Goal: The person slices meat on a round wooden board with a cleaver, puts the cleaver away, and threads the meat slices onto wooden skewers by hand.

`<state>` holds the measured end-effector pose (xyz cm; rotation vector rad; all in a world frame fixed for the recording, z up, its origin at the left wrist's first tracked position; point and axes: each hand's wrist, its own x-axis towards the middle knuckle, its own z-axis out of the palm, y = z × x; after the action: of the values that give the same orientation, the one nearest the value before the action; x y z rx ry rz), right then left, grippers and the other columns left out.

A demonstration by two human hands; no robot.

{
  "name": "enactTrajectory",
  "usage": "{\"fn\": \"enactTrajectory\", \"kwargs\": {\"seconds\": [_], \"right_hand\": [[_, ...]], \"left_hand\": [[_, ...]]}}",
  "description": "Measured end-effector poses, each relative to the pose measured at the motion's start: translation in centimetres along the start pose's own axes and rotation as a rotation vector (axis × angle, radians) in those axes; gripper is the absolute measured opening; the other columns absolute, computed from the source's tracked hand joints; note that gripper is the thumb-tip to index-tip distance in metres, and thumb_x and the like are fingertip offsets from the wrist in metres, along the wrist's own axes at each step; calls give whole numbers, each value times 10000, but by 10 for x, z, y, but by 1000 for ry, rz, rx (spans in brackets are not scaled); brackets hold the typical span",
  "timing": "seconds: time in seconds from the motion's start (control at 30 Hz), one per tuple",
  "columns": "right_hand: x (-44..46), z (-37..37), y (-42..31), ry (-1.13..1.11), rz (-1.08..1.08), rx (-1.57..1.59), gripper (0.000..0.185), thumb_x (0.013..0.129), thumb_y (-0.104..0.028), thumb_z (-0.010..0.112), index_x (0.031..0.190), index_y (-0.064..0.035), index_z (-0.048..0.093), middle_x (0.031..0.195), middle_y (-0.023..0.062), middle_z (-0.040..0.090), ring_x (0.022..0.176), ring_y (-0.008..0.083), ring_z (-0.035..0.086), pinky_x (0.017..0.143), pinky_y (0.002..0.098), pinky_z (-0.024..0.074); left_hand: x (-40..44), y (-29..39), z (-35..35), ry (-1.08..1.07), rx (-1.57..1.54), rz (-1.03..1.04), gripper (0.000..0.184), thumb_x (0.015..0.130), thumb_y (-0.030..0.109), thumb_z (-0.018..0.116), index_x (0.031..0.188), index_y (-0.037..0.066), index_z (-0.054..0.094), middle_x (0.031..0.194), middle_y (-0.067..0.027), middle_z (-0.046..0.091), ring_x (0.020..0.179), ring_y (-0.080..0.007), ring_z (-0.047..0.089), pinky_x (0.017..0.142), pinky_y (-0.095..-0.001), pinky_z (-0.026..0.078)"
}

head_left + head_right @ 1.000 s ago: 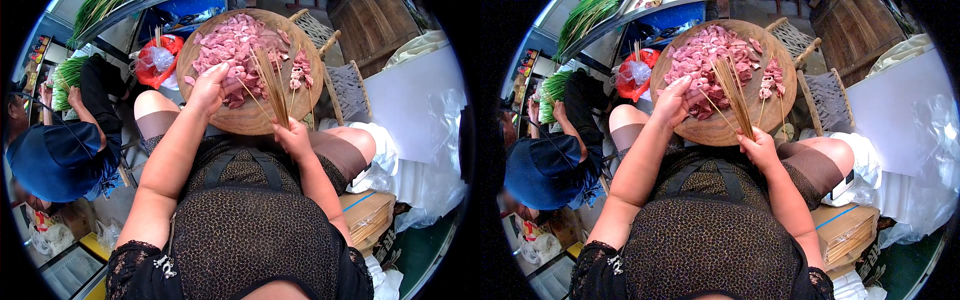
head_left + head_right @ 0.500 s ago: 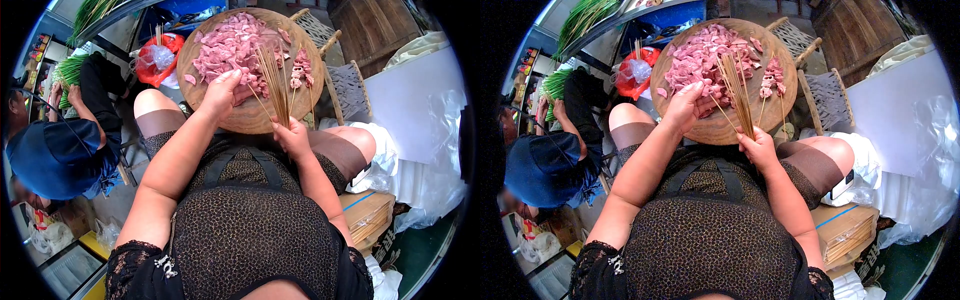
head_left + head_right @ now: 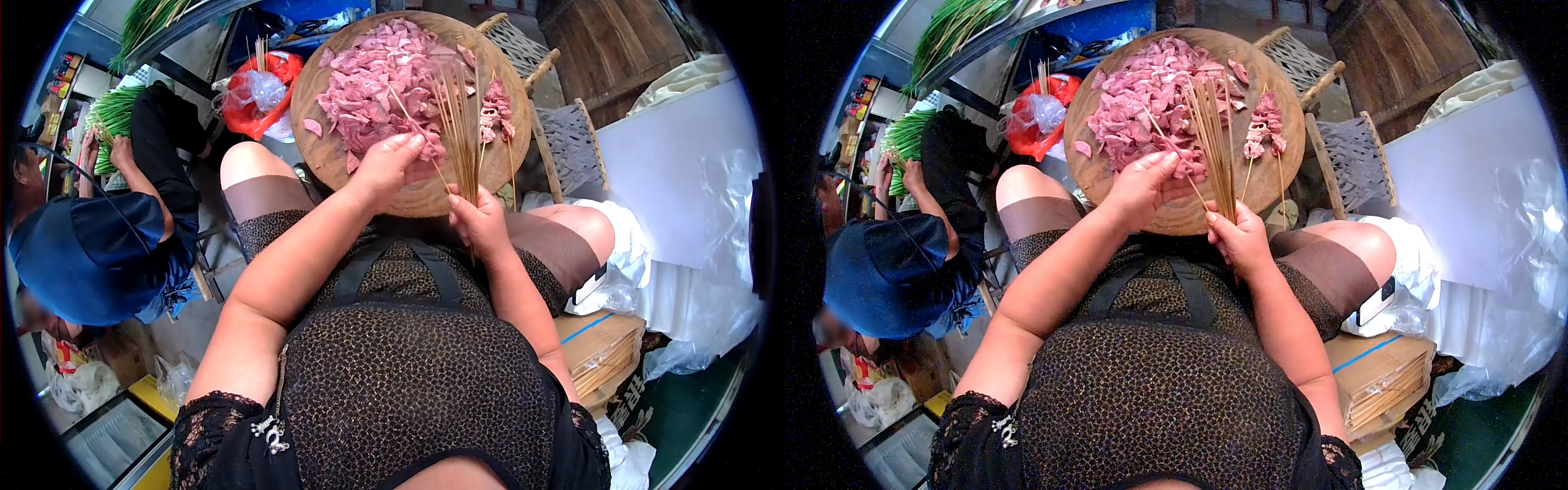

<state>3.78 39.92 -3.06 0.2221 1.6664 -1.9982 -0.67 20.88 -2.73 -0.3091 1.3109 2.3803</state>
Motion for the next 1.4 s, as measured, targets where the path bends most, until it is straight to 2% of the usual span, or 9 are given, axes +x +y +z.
{"fn": "enactTrajectory", "kwargs": {"seconds": [0.17,0.23,0.3,0.43,0.7,0.8,0.93,1.0,1.4], "right_hand": [[4,0,-1,14,-35,9,237,879,-186,577,1069,-49,540,618,-6,532,385,51,389,345,187,296],[6,-3,3,41,-60,43,235,881,-186,577,1068,-50,536,616,-5,530,381,54,388,340,187,294],[5,-3,-1,54,-67,68,227,876,-168,579,1063,-49,528,621,2,528,374,58,374,335,191,287],[7,-5,1,43,-81,85,227,883,-181,576,1058,-44,530,625,0,533,376,57,387,336,190,292],[5,-5,3,41,-38,35,250,860,-178,602,1057,-41,532,628,3,530,390,51,379,349,184,277],[6,-1,2,13,-20,10,256,856,-185,608,1053,-39,538,626,5,535,389,49,383,351,183,278],[5,0,3,-25,24,-58,255,865,-199,595,1072,-56,556,609,-15,531,408,46,397,367,186,303],[4,0,3,-44,33,-78,256,865,-200,596,1072,-56,555,609,-15,531,408,46,397,367,188,302],[2,3,5,-18,25,-65,266,857,-202,604,1070,-53,546,613,-4,529,389,50,383,353,190,283]], "left_hand": [[-10,-16,10,-111,60,-100,279,954,227,470,1116,18,559,1027,-75,617,933,-191,613,867,-323,482],[1,2,-2,-108,591,80,226,926,200,532,1022,14,617,973,-44,635,897,-159,613,829,-277,476],[15,18,-26,58,1154,775,115,814,71,628,921,63,671,904,-66,644,840,-191,608,753,-297,474],[14,57,-48,364,1760,870,176,728,78,649,899,104,682,870,-98,574,849,-287,557,778,-379,454],[19,60,-56,321,1510,672,203,823,197,640,989,87,682,948,-99,619,911,-227,584,805,-319,454],[15,57,-53,398,973,548,205,868,154,603,1021,36,669,912,-57,670,787,-134,625,698,-250,471],[14,62,-56,421,858,344,246,878,169,599,1081,39,649,979,-53,649,827,-134,621,746,-236,482],[16,61,-59,359,416,241,276,884,145,584,1127,16,605,941,-62,642,767,-138,632,650,-231,513],[15,64,-56,336,133,264,243,927,123,487,1136,0,500,952,-89,618,791,-188,649,614,-273,550]]}}
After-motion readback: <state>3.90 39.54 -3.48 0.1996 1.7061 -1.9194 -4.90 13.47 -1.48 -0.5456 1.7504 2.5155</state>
